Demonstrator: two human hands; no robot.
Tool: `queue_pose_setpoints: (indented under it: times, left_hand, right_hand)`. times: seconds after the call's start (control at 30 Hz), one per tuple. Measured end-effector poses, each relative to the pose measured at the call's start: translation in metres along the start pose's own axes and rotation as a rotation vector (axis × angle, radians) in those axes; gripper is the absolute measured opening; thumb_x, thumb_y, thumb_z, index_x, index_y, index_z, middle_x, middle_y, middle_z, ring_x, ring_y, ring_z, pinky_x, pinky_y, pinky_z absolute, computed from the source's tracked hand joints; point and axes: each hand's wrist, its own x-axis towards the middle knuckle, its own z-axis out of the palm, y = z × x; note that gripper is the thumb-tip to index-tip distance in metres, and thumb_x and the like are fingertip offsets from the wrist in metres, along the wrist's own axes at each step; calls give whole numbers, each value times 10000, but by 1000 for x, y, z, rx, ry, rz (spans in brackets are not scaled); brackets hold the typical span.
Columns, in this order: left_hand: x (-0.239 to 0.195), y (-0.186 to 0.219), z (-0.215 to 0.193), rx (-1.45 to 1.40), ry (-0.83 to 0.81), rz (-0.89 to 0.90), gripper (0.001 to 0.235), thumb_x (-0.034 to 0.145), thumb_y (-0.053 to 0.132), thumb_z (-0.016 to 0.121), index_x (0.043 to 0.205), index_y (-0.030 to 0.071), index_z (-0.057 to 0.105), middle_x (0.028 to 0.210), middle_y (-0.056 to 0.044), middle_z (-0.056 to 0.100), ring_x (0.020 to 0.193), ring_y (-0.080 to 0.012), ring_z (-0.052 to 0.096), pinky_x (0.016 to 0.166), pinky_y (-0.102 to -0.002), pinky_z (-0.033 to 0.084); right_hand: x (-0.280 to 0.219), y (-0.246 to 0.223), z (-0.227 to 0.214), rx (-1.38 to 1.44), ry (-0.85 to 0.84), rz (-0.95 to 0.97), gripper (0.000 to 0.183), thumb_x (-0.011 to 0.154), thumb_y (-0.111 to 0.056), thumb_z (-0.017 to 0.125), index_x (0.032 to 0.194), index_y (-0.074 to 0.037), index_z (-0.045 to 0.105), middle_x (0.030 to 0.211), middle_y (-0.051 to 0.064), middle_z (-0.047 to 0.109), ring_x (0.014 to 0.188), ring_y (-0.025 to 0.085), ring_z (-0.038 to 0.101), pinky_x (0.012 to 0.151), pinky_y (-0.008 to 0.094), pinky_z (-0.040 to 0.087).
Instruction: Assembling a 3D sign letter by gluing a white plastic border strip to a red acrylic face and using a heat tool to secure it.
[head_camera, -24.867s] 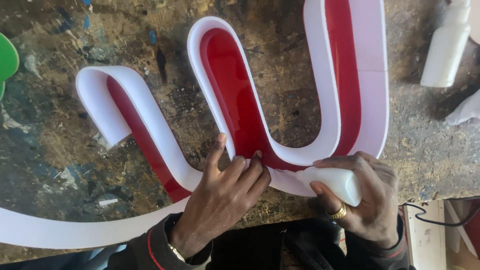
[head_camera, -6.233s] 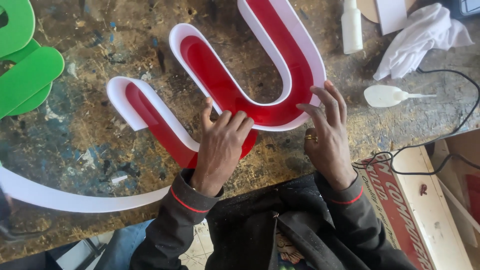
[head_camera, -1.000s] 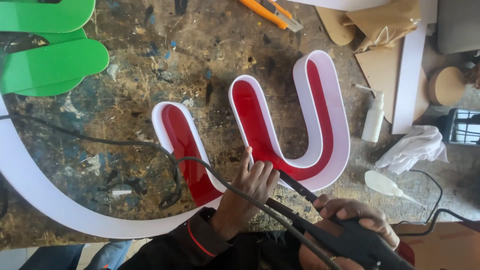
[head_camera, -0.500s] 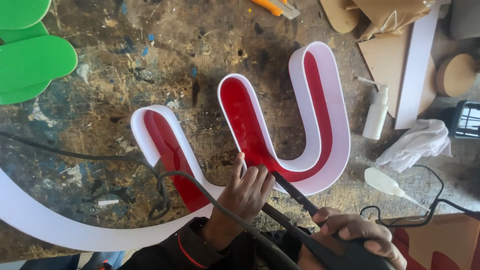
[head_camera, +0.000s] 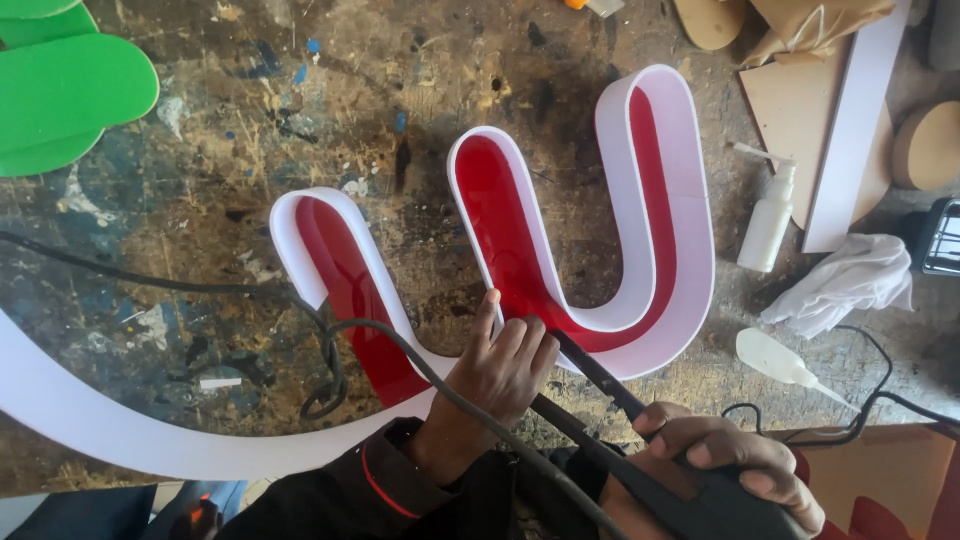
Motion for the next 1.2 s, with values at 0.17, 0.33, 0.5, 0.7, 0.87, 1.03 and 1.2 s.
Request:
queue_pose_setpoints:
  times: [0.17,0.33,0.5,0.7,0.87,1.03,1.2]
  left_hand:
    - [-1,2,4,5,9,-7,191,1186,315,716,1022,264,633,927,66,587,922,-133,602,1321,-533,476]
    - [0,1,3,-28,-1,4,240,1198,378,706,1008,264,616,899,65,562,881,-124,579,1313,-525,489]
    - [-1,2,3,10,-3,2,182,1180,328,731,1042,264,631,930,66,592,907,-125,598,1324,-527,472]
    - [-1,2,4,-8,1,-6,124,1158,267,748,1066,247,667,934,60,614,942,-139,628,1325,-536,479]
    - [1,1,2,-51,-15,-25,156,1180,221,686,1029,238,651,900,66,558,930,-138,598,1333,-516,490]
    - [0,4,6,-55,-24,-31,113,1152,244,753,1067,248,678,940,68,597,996,-147,635,1352,-527,452]
    - [1,3,2,-91,19,-56,193,1195,196,658,1005,230,663,846,70,491,856,-137,535,1365,-512,460]
  right_hand:
    - [6,-12,10,32,58,54,477,1155,-329,690,1600,-179,603,1431,48,726,1249,223,783,1105,528,762]
    - [-2,-7,-16,43,-223,217,511,1118,-297,741,1597,-162,625,1498,-57,751,1489,61,699,1380,340,568]
    - [20,4,-23,194,-234,22,396,1238,-272,549,1608,-145,611,1450,167,693,1222,432,792,1092,706,737]
    - [3,-18,-30,-14,-249,338,449,1019,-262,855,1446,-220,725,1366,-100,760,1450,70,724,1329,245,512]
    - [9,-13,-48,36,-352,424,343,1110,-370,675,1451,-371,707,1404,-146,692,1345,33,671,1275,410,479]
    - [-4,-35,-45,-508,-412,520,336,1099,-591,630,1428,-583,698,1361,-313,655,1422,-259,499,1279,163,354]
    - [13,-35,-47,-47,-430,540,297,1139,-540,724,1434,-545,753,1394,-298,683,1423,-199,536,1258,249,381]
